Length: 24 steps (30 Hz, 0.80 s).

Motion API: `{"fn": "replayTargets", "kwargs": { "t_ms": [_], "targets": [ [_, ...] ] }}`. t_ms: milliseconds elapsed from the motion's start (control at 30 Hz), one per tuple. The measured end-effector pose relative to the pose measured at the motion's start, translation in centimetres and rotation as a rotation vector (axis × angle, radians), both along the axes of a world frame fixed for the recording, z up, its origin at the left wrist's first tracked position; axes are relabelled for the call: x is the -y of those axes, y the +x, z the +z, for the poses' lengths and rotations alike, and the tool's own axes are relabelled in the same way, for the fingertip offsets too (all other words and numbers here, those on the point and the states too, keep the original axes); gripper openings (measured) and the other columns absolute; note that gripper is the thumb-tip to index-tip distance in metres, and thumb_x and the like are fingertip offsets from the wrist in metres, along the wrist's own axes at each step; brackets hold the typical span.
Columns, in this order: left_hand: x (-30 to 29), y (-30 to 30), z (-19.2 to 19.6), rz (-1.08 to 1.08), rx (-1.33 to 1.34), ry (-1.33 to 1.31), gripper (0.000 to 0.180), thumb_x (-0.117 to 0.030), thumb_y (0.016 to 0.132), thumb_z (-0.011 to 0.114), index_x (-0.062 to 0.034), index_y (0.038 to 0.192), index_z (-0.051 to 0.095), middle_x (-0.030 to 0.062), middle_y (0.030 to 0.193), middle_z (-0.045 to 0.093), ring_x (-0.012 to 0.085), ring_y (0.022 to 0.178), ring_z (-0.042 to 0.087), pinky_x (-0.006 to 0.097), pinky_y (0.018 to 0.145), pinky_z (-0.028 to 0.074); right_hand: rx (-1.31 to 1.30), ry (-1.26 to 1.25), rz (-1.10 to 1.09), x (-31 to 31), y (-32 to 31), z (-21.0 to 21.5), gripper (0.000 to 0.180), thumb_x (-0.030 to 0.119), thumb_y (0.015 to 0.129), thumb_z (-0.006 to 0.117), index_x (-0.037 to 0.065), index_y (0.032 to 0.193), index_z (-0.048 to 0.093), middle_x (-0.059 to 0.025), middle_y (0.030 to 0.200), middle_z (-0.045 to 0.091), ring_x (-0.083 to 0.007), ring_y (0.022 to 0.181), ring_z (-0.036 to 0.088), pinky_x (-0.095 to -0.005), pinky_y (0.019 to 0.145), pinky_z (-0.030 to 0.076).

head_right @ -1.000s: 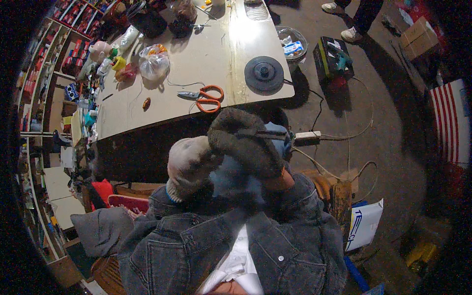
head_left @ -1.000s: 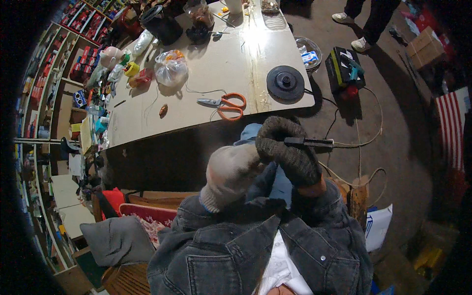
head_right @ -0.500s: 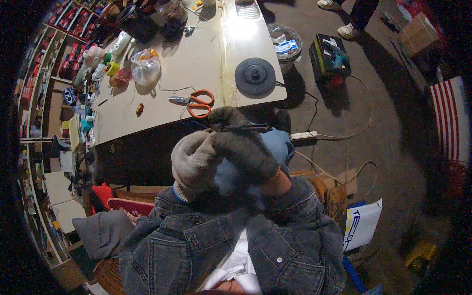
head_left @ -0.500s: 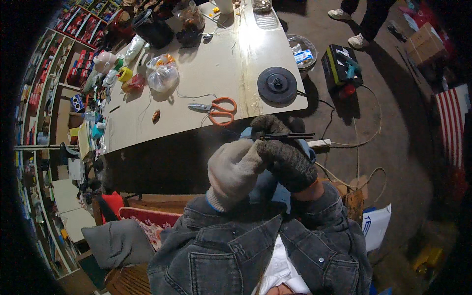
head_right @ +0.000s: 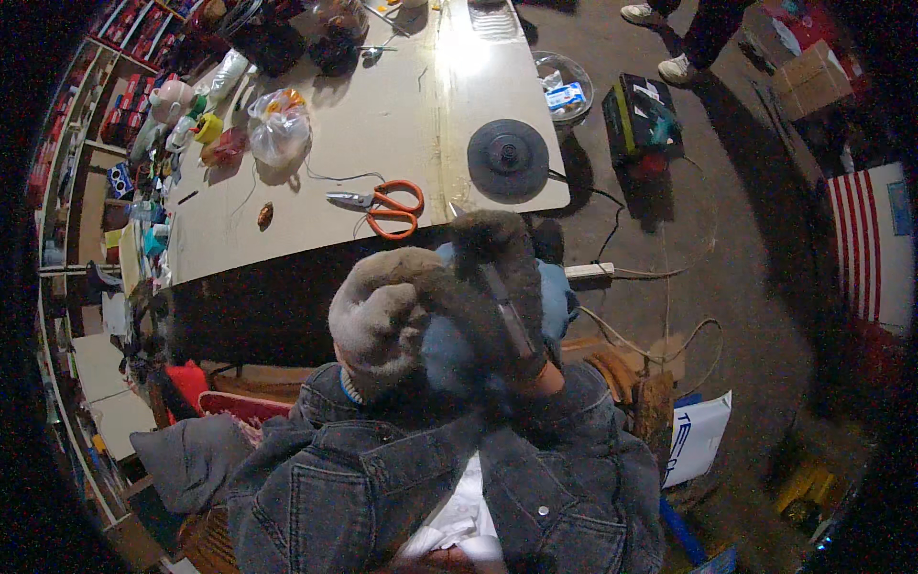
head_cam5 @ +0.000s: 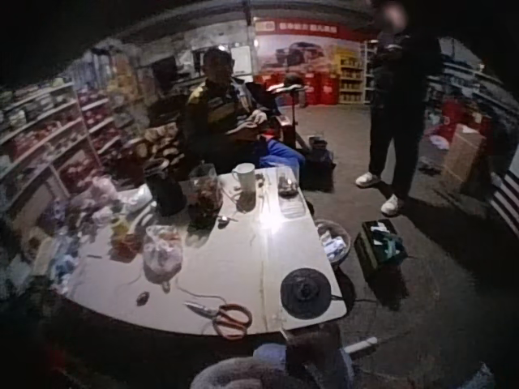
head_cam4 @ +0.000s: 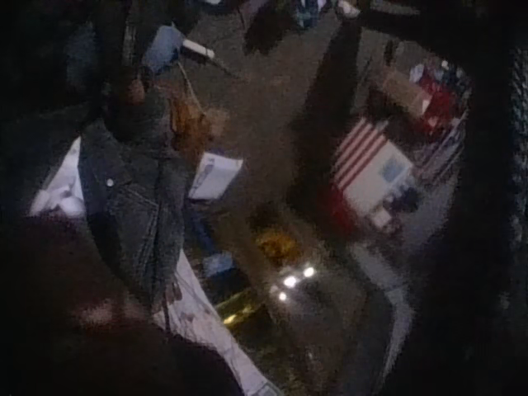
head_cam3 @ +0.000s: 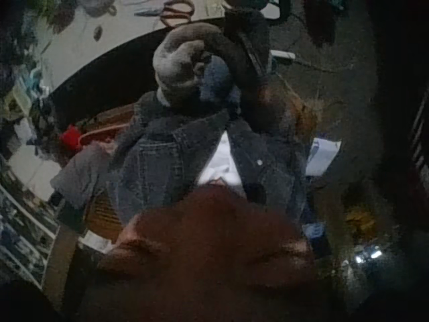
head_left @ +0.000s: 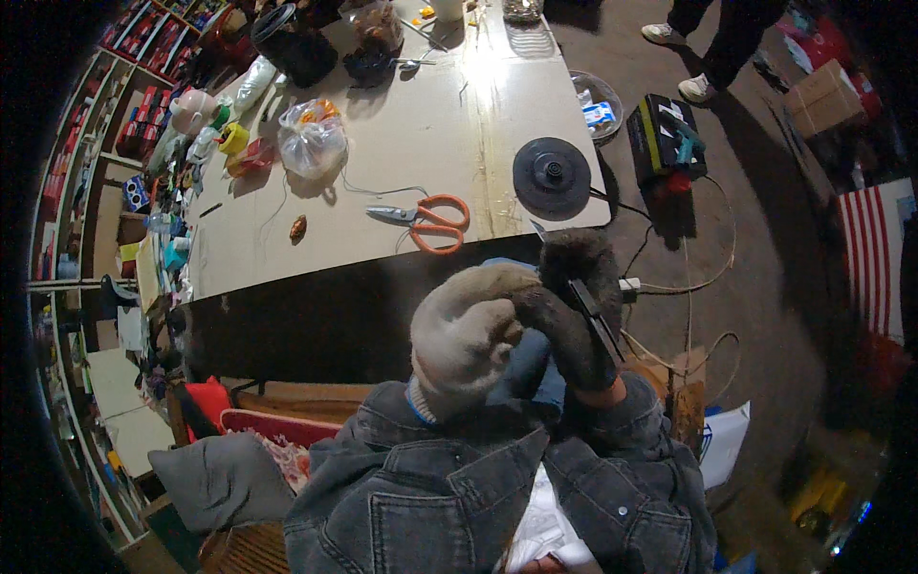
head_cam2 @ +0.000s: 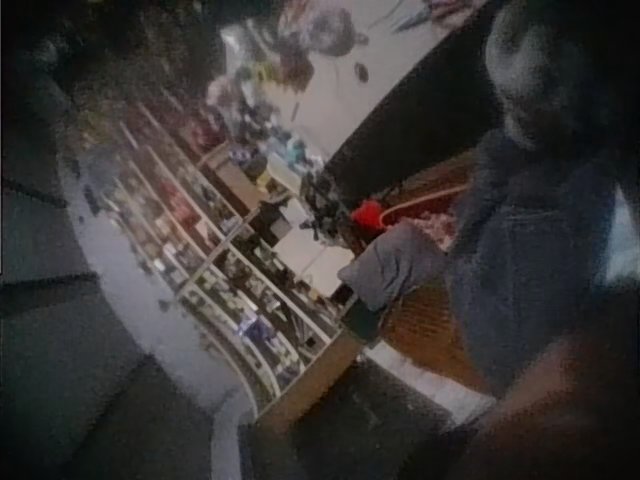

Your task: The person strips insulation from a wire using scissors, then twists the exposed strands with their gloved hands. They continue to manipulate the wire ends, preparing them for connection.

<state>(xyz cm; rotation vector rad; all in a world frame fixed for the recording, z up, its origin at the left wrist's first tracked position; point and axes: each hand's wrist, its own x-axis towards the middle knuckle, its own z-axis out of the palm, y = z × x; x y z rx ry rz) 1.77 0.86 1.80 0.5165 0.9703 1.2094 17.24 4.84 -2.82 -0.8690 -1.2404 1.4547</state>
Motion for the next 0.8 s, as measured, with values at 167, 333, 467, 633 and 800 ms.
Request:
{"fn": "replayTargets", "kwargs": {
  "t_ms": [167, 333, 467, 633, 800],
  "targets": [
    [0.1, -0.5, 0.3, 0.098, -0.608, 0.381, 0.029, -0.008, 0.094, 0.053, 0.0039, 0.118, 0.064, 0.0111, 0.103, 0.068, 0.0133, 0.082, 0.065, 0.021, 0.07, 0.051, -0.263, -0.013, -0.084, 0.8, 0.0, -0.8, 0.047, 0.025, 0.096, 0.065, 0.008, 0.138, 0.051, -0.0103, 0.126, 0.061, -0.0201, 0.114, 0.061, -0.0354, 0.098, 0.052],
    [0.2, -1.6, 1.1, 0.089, 0.092, -0.073, 0.033, -0.01, 0.093, 0.056, 0.0065, 0.121, 0.062, 0.0135, 0.104, 0.069, 0.0161, 0.085, 0.066, 0.023, 0.075, 0.052, -0.743, -0.107, 0.043, 1.6, 0.3, -0.8, 0.068, 0.061, 0.097, 0.05, 0.008, 0.139, 0.052, -0.0145, 0.131, 0.061, -0.0272, 0.115, 0.062, -0.0426, 0.097, 0.053],
    [0.7, -1.9, 2.0, 0.019, -0.119, -0.07, 0.03, -0.006, 0.086, 0.062, 0.0088, 0.111, 0.066, 0.0176, 0.106, 0.069, 0.0221, 0.09, 0.067, 0.034, 0.075, 0.056, -0.535, -0.054, -0.004, 2.2, 0.8, 1.3, 0.064, 0.059, 0.094, 0.058, 0.006, 0.131, 0.059, -0.0142, 0.114, 0.069, -0.0254, 0.097, 0.069, -0.0408, 0.083, 0.057],
    [0.5, -1.9, 1.8, -0.073, -0.455, 0.166, 0.033, -0.023, 0.091, 0.054, 0.0015, 0.108, 0.069, 0.0116, 0.09, 0.069, 0.0196, 0.077, 0.065, 0.031, 0.07, 0.052, -0.561, -0.372, -0.007, 3.8, 1.0, 5.2, 0.043, 0.034, 0.086, 0.07, 0.005, 0.118, 0.065, -0.0121, 0.104, 0.069, -0.0256, 0.086, 0.068, -0.0398, 0.072, 0.055],
    [0.3, -2.0, 2.0, -0.105, -0.594, 0.272, 0.033, -0.024, 0.09, 0.053, -0.0017, 0.107, 0.07, 0.0138, 0.089, 0.07, 0.0233, 0.077, 0.067, 0.035, 0.07, 0.053, -0.177, -0.02, 0.081, 2.4, 1.9, 5.8, 0.035, 0.019, 0.079, 0.075, 0.006, 0.111, 0.069, -0.013, 0.096, 0.069, -0.0317, 0.083, 0.066, -0.0429, 0.07, 0.053]
  ]
}}
